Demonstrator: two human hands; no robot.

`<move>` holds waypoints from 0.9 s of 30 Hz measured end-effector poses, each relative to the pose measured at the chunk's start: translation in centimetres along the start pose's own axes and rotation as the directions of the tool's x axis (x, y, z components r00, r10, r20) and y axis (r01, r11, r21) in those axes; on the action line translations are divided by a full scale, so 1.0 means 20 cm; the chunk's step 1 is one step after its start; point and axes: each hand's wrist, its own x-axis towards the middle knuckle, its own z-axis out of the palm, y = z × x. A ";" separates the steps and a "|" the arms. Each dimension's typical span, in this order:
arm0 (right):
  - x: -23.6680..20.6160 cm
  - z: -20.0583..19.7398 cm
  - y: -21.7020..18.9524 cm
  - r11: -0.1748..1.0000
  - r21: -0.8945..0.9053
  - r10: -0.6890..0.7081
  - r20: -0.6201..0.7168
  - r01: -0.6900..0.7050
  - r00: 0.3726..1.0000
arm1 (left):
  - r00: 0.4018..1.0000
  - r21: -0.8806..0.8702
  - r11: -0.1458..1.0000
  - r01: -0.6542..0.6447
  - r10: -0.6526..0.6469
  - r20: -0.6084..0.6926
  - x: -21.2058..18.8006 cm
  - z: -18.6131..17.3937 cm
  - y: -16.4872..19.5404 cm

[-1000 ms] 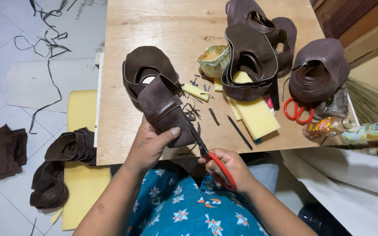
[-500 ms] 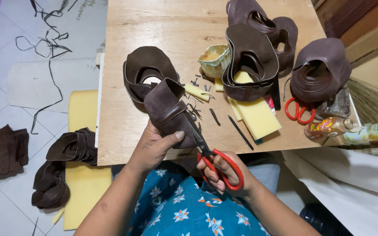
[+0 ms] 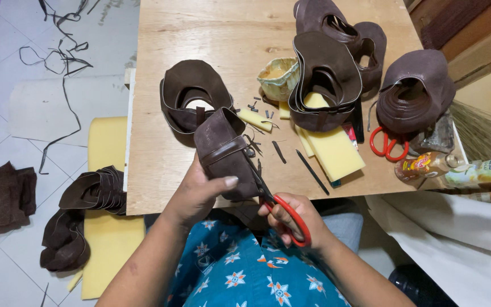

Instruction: The person uses red-handled scissors to trim excess material from brown shoe upper parts. They pick up each part, cut along the edges, and place the finished pieces into a stack on the table.

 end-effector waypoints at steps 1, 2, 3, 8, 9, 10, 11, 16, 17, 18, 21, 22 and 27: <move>0.00 0.00 0.00 1.000 -0.011 0.006 0.010 -0.006 1.000 | 1.000 -0.126 0.992 -0.001 0.003 0.011 0.00 0.00 0.02; 0.00 -0.01 0.00 1.000 -0.019 0.009 0.007 -0.009 1.000 | 0.999 -0.150 0.989 -0.007 0.002 -0.034 0.01 0.00 0.03; 0.01 -0.01 0.00 1.000 -0.025 0.013 0.001 -0.013 1.000 | 0.997 -0.174 0.985 -0.010 -0.003 -0.079 0.02 -0.01 0.05; 0.02 -0.01 -0.01 1.000 -0.025 0.015 0.007 -0.015 1.000 | 0.992 -0.071 0.997 -0.033 0.024 -0.122 0.03 0.02 0.06; 0.03 -0.01 -0.02 1.000 -0.020 0.016 0.017 -0.016 1.000 | 0.992 -0.074 0.996 -0.042 0.032 -0.121 0.02 0.04 0.05; 0.03 -0.01 -0.02 1.000 -0.015 0.016 0.028 -0.016 0.999 | 0.992 -0.076 0.996 -0.050 0.040 -0.119 0.03 0.05 0.03; 0.03 -0.01 -0.02 1.000 -0.031 0.009 0.021 -0.008 1.000 | 0.991 -0.073 0.996 -0.043 0.034 -0.128 0.02 0.06 0.02; 0.04 0.00 -0.02 0.997 -0.079 -0.003 -0.021 0.001 1.000 | 0.986 -0.070 0.996 -0.056 0.044 -0.163 0.03 0.08 -0.03; 0.04 0.00 -0.02 0.998 -0.064 -0.002 -0.020 0.001 1.000 | 0.987 -0.091 0.995 -0.050 0.036 -0.155 0.02 0.08 -0.03; 0.04 0.01 -0.01 0.999 -0.050 -0.001 -0.019 0.000 1.000 | 0.989 -0.111 0.993 -0.045 0.028 -0.148 0.02 0.08 -0.04; 0.03 0.02 0.01 1.000 0.022 0.000 -0.019 0.000 1.000 | 0.992 -0.163 0.986 -0.036 0.016 -0.122 0.02 0.08 -0.05; 0.03 0.02 0.01 0.999 0.051 0.001 -0.020 0.000 1.000 | 0.994 -0.180 0.983 -0.034 0.014 -0.113 0.03 0.09 -0.06; 0.03 -0.01 0.02 0.998 0.054 -0.007 -0.010 0.008 1.000 | 0.996 -0.194 0.981 -0.020 0.003 -0.088 0.02 0.08 -0.07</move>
